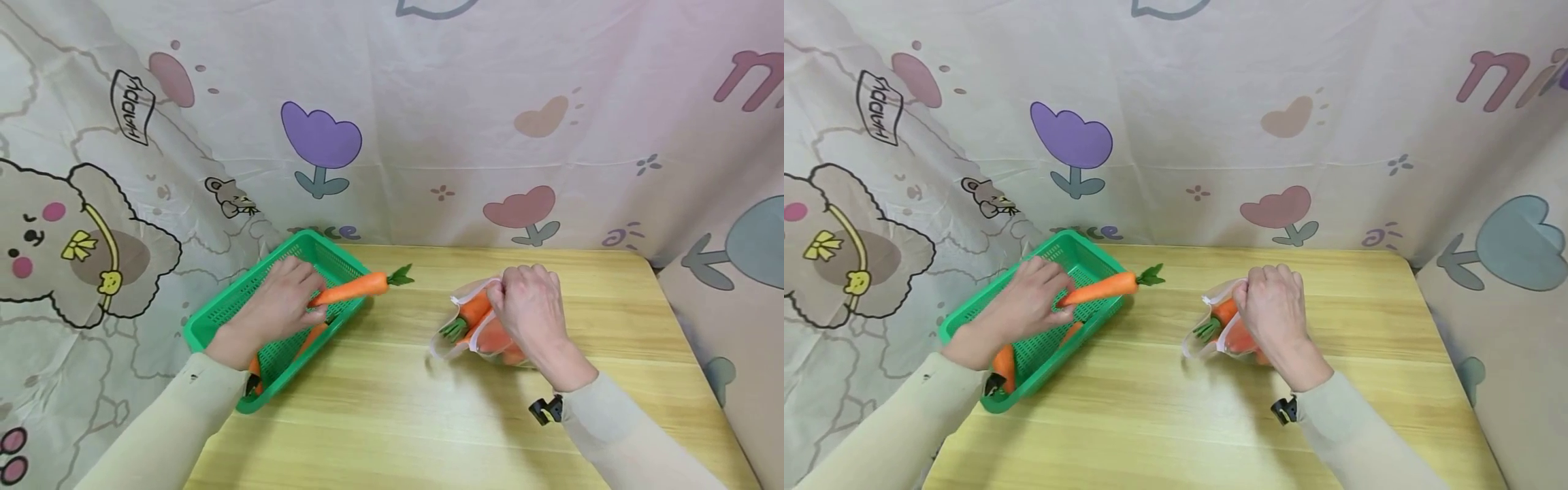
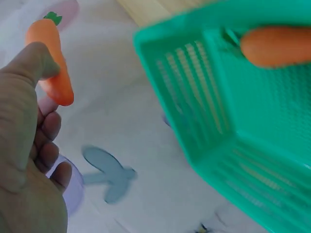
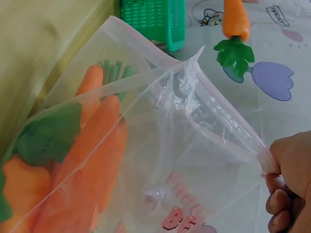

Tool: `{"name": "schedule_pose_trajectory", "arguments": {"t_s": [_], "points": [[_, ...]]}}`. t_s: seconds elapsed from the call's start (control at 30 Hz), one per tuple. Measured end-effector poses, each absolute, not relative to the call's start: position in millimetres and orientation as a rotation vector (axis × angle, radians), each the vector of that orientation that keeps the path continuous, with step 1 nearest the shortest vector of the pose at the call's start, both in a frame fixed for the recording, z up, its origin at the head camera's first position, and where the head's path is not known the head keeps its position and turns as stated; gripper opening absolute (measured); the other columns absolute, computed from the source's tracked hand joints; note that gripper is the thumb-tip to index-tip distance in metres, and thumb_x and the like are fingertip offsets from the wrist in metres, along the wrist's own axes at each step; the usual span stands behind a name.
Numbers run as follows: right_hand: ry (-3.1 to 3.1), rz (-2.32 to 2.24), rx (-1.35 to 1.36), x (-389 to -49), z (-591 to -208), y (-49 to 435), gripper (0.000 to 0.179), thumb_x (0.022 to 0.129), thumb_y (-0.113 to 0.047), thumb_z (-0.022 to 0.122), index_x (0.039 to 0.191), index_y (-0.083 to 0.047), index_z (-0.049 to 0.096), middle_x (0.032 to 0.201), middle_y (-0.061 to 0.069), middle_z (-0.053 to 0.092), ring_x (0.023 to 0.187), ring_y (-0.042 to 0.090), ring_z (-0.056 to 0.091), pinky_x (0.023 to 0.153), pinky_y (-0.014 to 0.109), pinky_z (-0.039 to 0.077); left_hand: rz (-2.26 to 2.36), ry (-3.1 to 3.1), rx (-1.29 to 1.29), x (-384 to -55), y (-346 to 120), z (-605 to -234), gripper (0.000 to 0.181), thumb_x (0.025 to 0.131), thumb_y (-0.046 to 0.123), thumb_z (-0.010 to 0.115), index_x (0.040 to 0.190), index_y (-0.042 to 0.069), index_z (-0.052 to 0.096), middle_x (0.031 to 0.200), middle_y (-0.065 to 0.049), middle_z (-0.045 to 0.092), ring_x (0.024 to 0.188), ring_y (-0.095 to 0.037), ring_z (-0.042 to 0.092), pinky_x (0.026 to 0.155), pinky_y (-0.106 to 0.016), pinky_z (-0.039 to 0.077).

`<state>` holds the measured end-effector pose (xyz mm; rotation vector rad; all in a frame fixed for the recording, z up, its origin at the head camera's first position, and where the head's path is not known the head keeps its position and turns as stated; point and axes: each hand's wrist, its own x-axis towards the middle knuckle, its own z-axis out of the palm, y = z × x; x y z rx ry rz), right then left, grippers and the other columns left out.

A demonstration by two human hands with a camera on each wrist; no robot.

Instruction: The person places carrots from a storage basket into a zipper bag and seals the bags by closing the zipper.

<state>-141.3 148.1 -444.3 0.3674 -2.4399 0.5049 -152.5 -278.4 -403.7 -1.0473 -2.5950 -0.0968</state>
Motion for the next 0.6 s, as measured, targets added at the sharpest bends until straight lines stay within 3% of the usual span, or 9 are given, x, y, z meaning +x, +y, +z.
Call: {"name": "schedule_pose_trajectory", "arguments": {"t_s": [0.6], "points": [[-2.381,0.425,0.391,-146.3,-444.4,140.7,0.028,0.087,-0.011,0.05,0.06,-0.008,0.044,0.058,0.008,0.042,0.062,0.037,0.045,0.06,0.043,0.032,-0.082,-2.766,-1.091,-127.8,-180.4,-423.7,0.017,0.082,0.031,0.072,0.089,0.018,0.063,0.088,0.004,0.053,0.089,-0.02,0.04,0.079,-0.034,0.034]]}}
